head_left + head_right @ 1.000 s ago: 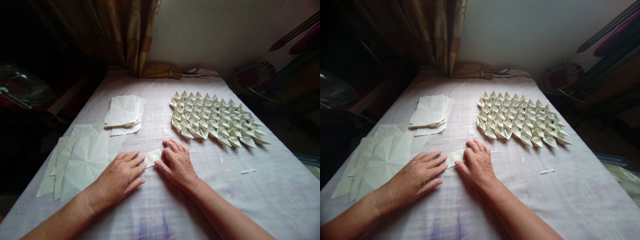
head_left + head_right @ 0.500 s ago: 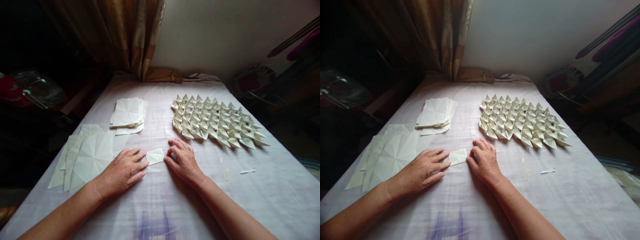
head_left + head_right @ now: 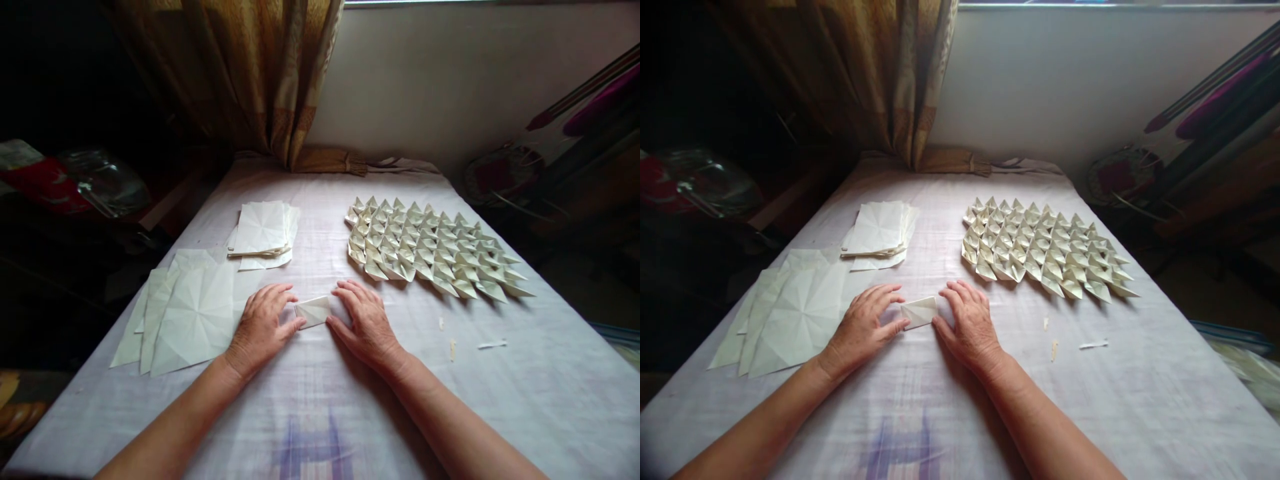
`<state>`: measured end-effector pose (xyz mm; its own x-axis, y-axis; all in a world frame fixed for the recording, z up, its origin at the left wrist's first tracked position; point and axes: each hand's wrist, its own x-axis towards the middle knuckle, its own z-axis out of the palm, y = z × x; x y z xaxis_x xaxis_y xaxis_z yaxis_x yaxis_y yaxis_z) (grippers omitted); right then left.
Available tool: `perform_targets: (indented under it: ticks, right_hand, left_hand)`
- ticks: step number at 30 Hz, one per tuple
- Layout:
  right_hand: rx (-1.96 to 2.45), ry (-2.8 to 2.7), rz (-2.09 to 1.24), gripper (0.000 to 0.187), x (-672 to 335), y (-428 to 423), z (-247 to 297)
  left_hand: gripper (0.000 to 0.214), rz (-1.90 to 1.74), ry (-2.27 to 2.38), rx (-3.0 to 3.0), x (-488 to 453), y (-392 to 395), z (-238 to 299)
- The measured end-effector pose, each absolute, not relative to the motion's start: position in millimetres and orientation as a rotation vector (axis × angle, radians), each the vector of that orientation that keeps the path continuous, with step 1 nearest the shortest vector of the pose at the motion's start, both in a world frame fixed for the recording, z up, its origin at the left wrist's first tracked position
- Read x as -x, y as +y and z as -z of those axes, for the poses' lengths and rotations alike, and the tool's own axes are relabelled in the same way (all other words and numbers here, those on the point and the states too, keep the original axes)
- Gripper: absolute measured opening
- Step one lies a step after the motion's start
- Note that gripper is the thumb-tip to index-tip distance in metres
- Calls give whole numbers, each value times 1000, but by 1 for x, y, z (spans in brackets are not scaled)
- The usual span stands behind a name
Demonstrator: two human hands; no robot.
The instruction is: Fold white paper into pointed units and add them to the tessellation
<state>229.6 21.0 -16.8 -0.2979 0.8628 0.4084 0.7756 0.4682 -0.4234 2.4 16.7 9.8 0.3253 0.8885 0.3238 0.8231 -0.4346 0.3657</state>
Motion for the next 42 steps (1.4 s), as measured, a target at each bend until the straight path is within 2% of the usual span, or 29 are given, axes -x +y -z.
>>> perform_targets:
  ticks: [2, 4, 6, 9, 10, 14, 23, 33, 42]
  right_hand:
    - [1332, -2135, -92, 47, -228, 21, 16]
    - [1290, -2154, 40, 47, -225, 19, 10]
    - [1222, -2174, 162, 39, -221, 15, 1]
    - [1160, -2139, 275, 17, -214, 10, -12]
    - [1145, -2151, 288, 16, -213, 9, -14]
    - [1105, -2208, 284, 26, -214, 10, -15]
    - [1027, -2294, 98, 30, -229, 21, 0]
    - [1205, -2384, 156, 15, -236, -7, -3]
    - [1066, -2409, 73, 14, -237, 3, -1]
  left_hand:
    - [4, -858, 1515, -2450, -11, 18, -12]
    - [6, -985, 1481, -2492, -19, 17, -15]
    - [11, -1064, 1431, -2648, -24, 15, -18]
    - [14, -1097, 1362, -2845, -28, 11, -20]
    - [15, -1096, 1350, -2869, -28, 9, -20]
    - [13, -995, 1303, -2878, -25, 6, -16]
    - [17, -918, 1209, -2943, -15, 12, -9]
    - [14, -875, 1187, -2812, -16, 11, -4]
    - [15, -861, 1162, -2728, -15, 10, -4]
